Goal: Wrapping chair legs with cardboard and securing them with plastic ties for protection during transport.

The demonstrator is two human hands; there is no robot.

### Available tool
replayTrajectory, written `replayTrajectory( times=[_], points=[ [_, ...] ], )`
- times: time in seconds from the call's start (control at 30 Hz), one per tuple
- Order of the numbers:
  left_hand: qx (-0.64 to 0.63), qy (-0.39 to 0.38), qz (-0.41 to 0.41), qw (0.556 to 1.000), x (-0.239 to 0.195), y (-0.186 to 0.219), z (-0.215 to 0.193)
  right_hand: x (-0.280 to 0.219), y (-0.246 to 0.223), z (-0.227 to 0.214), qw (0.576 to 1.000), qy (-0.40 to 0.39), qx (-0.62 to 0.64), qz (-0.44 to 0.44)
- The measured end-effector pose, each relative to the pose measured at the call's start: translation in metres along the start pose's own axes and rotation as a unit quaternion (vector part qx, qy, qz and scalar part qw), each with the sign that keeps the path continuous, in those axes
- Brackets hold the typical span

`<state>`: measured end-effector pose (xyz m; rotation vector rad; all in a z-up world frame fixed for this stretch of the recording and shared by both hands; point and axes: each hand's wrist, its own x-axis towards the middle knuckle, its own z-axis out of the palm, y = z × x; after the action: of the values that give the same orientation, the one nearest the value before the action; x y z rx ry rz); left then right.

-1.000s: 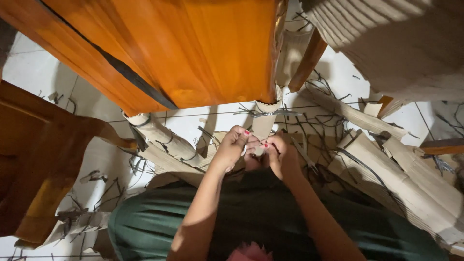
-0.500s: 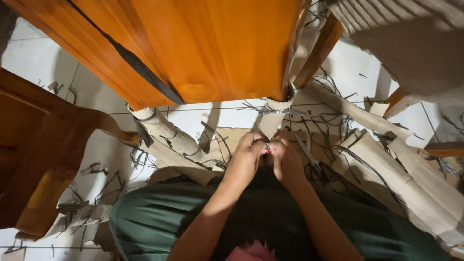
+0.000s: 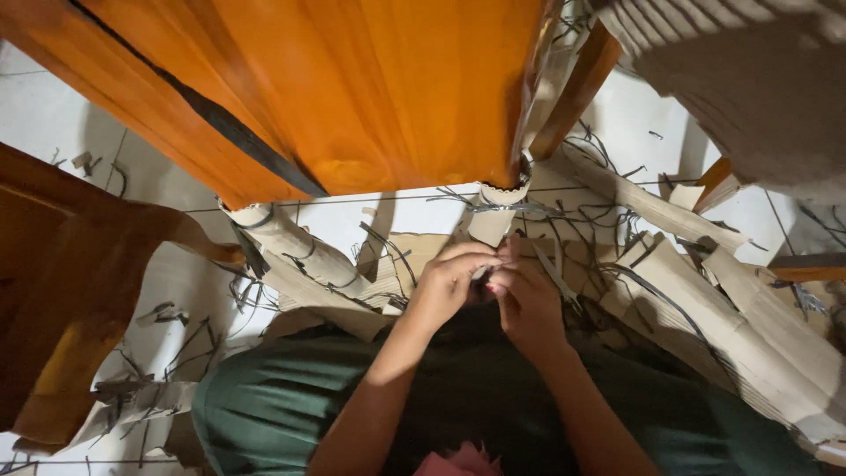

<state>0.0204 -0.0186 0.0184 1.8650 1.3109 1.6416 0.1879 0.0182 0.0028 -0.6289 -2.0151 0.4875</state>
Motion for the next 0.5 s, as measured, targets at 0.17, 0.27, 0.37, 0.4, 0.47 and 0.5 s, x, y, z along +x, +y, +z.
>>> replayTrajectory(
  times=[0.17,0.27,0.37,0.4,0.47,0.5],
  points=[
    [0.025,-0.006,0.010,1.000,-0.001,-0.007,0.000,0.011,-0.009,0.000,0.999,0.017,-0.026,-0.017],
    [0.046,0.006,0.011,0.999,-0.005,-0.019,0.003,0.020,-0.015,-0.002,0.999,0.033,-0.021,-0.026],
    [0.078,0.009,0.018,0.997,-0.006,-0.021,0.007,0.020,-0.008,0.000,0.998,0.034,-0.027,-0.047],
    [0.096,0.005,0.025,0.995,-0.005,-0.020,0.008,0.019,-0.003,0.003,0.997,0.032,-0.038,-0.059],
    [0.103,0.008,0.024,0.994,-0.003,-0.014,0.005,0.017,0.006,0.001,0.996,0.035,-0.052,-0.063],
    [0.109,0.012,0.023,0.994,-0.002,-0.010,0.004,0.016,0.010,0.000,0.995,0.038,-0.068,-0.068]
  ],
)
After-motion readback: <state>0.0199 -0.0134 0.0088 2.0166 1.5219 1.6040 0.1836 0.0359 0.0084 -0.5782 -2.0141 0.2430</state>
